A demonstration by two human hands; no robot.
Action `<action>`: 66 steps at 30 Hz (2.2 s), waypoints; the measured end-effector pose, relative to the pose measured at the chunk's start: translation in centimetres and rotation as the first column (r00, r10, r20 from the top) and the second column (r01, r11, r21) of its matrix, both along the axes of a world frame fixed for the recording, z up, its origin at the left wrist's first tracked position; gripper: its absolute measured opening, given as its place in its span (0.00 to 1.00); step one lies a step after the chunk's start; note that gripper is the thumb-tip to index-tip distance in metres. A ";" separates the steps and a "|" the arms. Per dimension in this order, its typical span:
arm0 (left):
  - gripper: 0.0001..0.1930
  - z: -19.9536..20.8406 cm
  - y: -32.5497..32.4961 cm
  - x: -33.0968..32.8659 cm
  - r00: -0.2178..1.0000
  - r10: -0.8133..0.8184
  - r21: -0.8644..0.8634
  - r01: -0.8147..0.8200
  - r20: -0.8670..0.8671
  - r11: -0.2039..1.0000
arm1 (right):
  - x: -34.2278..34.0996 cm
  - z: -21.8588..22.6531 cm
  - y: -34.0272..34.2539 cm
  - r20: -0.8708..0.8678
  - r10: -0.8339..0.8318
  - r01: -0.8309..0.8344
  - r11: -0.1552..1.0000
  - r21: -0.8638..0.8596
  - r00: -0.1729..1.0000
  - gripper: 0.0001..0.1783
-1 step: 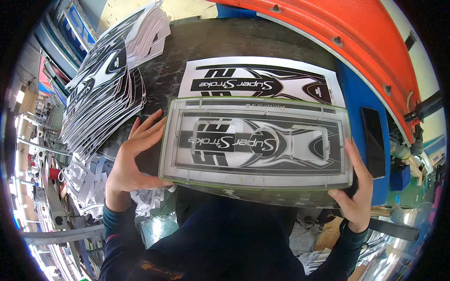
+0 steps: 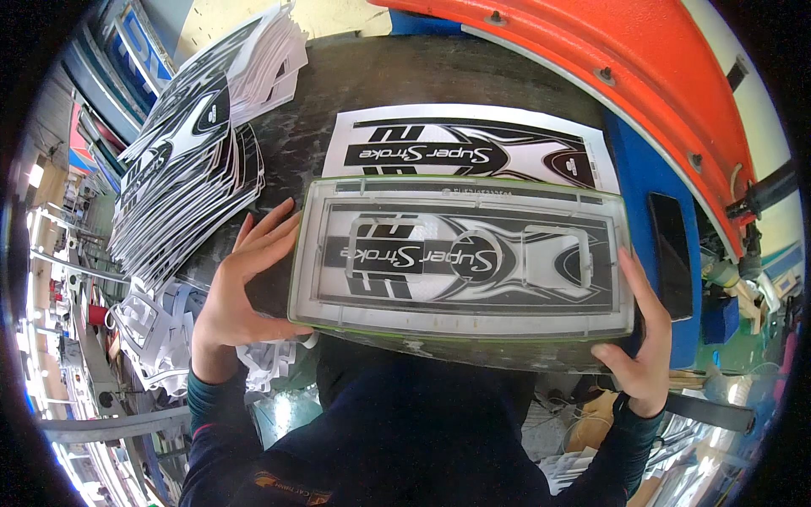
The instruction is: Using a manual lever-operated die cutting press to cut shapes from printed sticker sheets.
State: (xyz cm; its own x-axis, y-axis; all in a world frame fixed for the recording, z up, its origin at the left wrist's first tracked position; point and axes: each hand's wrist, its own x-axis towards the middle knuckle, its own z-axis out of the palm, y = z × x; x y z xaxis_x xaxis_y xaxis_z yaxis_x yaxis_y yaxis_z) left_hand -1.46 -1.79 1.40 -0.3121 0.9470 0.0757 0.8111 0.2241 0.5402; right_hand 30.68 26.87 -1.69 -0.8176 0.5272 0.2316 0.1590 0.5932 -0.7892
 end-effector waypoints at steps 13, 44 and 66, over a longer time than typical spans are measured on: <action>0.46 -1.3 -1.3 -1.0 0.944 -0.096 0.291 0.000 0.316 0.957 | 3.2 10.3 23.5 -0.653 -0.471 0.298 0.882 -0.365 0.593 0.22; 0.38 8.9 5.9 5.4 0.874 -0.458 0.729 0.421 -0.165 0.540 | -3.7 9.8 -9.3 -0.520 0.009 -0.062 0.995 -0.084 0.854 0.37; 0.19 9.3 0.5 3.4 0.896 0.429 0.934 -0.047 -0.118 0.354 | -6.5 10.5 1.2 -0.854 0.031 0.617 0.678 0.400 0.520 0.25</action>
State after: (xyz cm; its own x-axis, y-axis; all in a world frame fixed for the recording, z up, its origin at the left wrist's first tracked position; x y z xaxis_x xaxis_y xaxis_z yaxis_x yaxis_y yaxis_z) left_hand 1.93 -1.24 10.68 -0.2901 0.1382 0.9470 0.9550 -0.0221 0.2958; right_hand 24.23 28.09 8.79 0.0371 0.1618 0.9861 -0.0183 0.9867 -0.1612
